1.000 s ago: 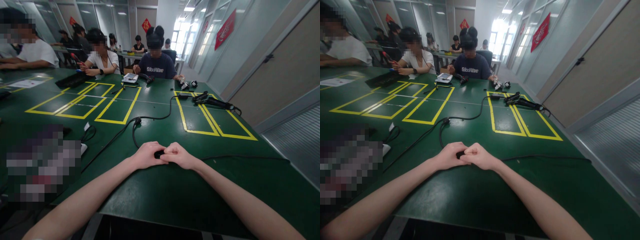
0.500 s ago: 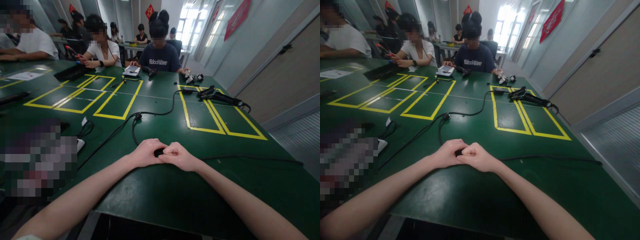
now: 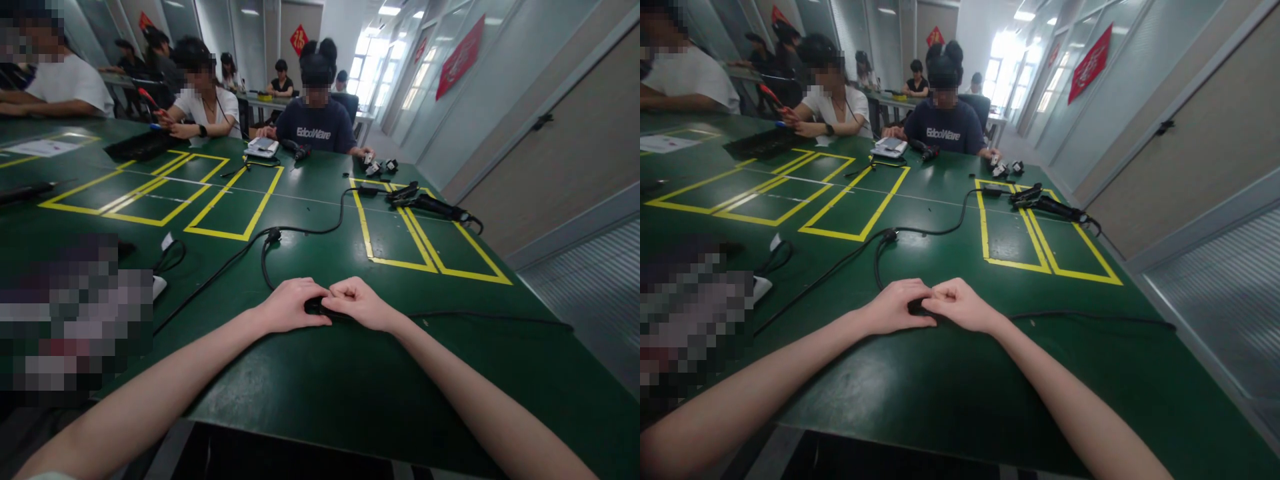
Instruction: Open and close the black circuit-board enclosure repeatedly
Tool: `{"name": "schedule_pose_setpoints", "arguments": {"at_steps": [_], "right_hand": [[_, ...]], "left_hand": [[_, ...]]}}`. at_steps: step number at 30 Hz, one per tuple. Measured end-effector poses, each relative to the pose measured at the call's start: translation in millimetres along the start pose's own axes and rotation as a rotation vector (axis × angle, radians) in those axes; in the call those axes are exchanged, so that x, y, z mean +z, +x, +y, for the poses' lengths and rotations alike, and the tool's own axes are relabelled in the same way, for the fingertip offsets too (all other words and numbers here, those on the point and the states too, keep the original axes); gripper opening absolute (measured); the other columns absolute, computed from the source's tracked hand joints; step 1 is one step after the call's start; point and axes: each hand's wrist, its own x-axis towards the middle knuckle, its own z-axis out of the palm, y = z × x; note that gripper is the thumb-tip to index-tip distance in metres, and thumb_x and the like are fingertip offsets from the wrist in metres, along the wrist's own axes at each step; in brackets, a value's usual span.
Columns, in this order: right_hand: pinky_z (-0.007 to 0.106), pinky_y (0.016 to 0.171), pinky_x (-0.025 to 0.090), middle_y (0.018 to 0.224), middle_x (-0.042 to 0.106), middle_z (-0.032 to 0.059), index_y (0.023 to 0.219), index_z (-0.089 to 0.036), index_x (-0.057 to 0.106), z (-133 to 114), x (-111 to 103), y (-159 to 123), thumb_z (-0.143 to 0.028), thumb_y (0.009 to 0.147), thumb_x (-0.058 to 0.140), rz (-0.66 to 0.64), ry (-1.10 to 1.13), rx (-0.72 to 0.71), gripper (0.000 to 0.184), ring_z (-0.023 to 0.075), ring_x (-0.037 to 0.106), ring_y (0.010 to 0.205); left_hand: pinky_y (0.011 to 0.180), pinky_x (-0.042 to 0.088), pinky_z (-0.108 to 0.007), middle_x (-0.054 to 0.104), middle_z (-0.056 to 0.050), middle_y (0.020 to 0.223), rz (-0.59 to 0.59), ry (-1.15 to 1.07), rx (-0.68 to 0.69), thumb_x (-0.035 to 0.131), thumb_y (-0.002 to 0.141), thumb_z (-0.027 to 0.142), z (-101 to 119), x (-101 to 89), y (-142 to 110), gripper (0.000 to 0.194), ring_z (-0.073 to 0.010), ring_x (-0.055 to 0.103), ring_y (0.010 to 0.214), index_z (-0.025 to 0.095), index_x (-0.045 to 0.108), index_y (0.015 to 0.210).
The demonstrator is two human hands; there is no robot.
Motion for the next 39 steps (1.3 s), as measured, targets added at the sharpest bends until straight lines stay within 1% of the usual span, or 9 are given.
{"name": "schedule_pose_setpoints", "arguments": {"at_steps": [3,6,9,12,22,29,33,37,39], "right_hand": [[0.026,0.053,0.023,0.057,0.025,-0.0073,0.058,-0.023,0.028,12.5,-21.6,-11.8,-0.058,0.097,0.055,0.111,-0.351,0.042,0.059,0.0091,0.026,0.053],[0.027,0.057,0.032,0.060,0.047,-0.0022,0.063,-0.021,0.045,26.0,-33.8,-31.2,-0.044,0.102,0.050,0.181,-0.661,0.011,0.045,0.0128,0.044,0.056],[0.030,0.067,0.048,0.089,0.067,0.0056,0.099,-0.021,0.065,30.9,-31.2,-47.8,-0.035,0.105,0.045,0.235,-0.713,-0.109,0.024,0.0182,0.063,0.073],[0.034,0.078,0.055,0.113,0.070,0.0111,0.127,-0.022,0.060,26.6,-20.4,-52.1,-0.035,0.101,0.057,0.175,-0.754,-0.263,0.029,0.0223,0.068,0.092],[0.037,0.077,0.058,0.109,0.073,0.0149,0.112,-0.018,0.067,28.1,-13.6,-42.5,-0.035,0.098,0.066,0.097,-0.929,-0.448,0.022,0.0251,0.069,0.093],[0.035,0.079,0.060,0.115,0.075,0.0163,0.113,-0.020,0.071,28.8,-14.6,-42.8,-0.034,0.099,0.063,0.086,-0.851,-0.395,0.022,0.0256,0.075,0.097],[0.037,0.080,0.060,0.108,0.078,0.0140,0.103,-0.020,0.073,29.5,-17.9,-42.9,-0.038,0.093,0.070,0.214,-0.613,-0.311,0.021,0.0255,0.075,0.093],[0.033,0.063,0.057,0.089,0.078,0.0083,0.092,-0.021,0.073,28.5,-43.5,-45.5,-0.050,0.078,0.081,0.599,-0.254,-0.123,0.034,0.0224,0.071,0.073],[0.027,0.047,0.046,0.068,0.069,0.0008,0.084,-0.022,0.067,25.3,-66.0,-48.9,-0.054,0.070,0.084,0.822,-0.083,-0.044,0.039,0.0156,0.058,0.052]], "left_hand": [[0.082,0.052,-0.030,0.078,-0.005,0.102,0.004,0.006,0.010,0.087,0.083,0.038,-0.4,0.0,-0.1,0.041,-0.0215,0.071,0.092,0.019,0.073,0.116],[0.086,0.053,-0.032,0.079,-0.005,0.107,0.009,0.000,0.002,0.085,0.085,0.039,-0.4,-0.2,-0.6,0.044,-0.0218,0.072,0.095,0.021,0.072,0.122],[0.086,0.054,-0.032,0.079,-0.005,0.107,0.002,-0.010,-0.004,0.084,0.086,0.041,-0.3,-0.3,-1.2,0.043,-0.0218,0.072,0.096,0.021,0.072,0.122],[0.086,0.054,-0.032,0.078,-0.005,0.106,0.004,-0.021,-0.006,0.084,0.086,0.041,-0.3,-0.5,-1.8,0.043,-0.0217,0.072,0.096,0.021,0.072,0.122],[0.086,0.055,-0.032,0.078,-0.006,0.103,0.006,-0.021,-0.017,0.082,0.087,0.041,0.3,-4.8,-4.0,0.040,-0.0216,0.072,0.093,0.021,0.073,0.120],[0.086,0.056,-0.034,0.077,-0.008,0.107,0.035,0.014,0.048,0.080,0.089,0.040,-3.2,-4.5,-3.4,0.043,-0.0229,0.072,0.096,0.020,0.071,0.126],[0.103,0.053,-0.045,0.073,-0.012,0.128,0.227,0.072,0.124,0.078,0.091,0.040,-4.5,-8.8,-3.9,0.049,-0.0281,0.067,0.118,0.021,0.065,0.134],[0.117,0.042,-0.055,0.062,-0.012,0.146,0.675,0.222,0.152,0.071,0.094,0.025,0.8,-17.5,-7.5,0.039,-0.0320,0.052,0.139,0.025,0.065,0.132],[0.115,0.044,-0.054,0.064,-0.011,0.142,0.767,0.241,0.167,0.067,0.094,0.018,3.0,-19.8,-9.4,0.035,-0.0307,0.054,0.136,0.025,0.066,0.128]]}}
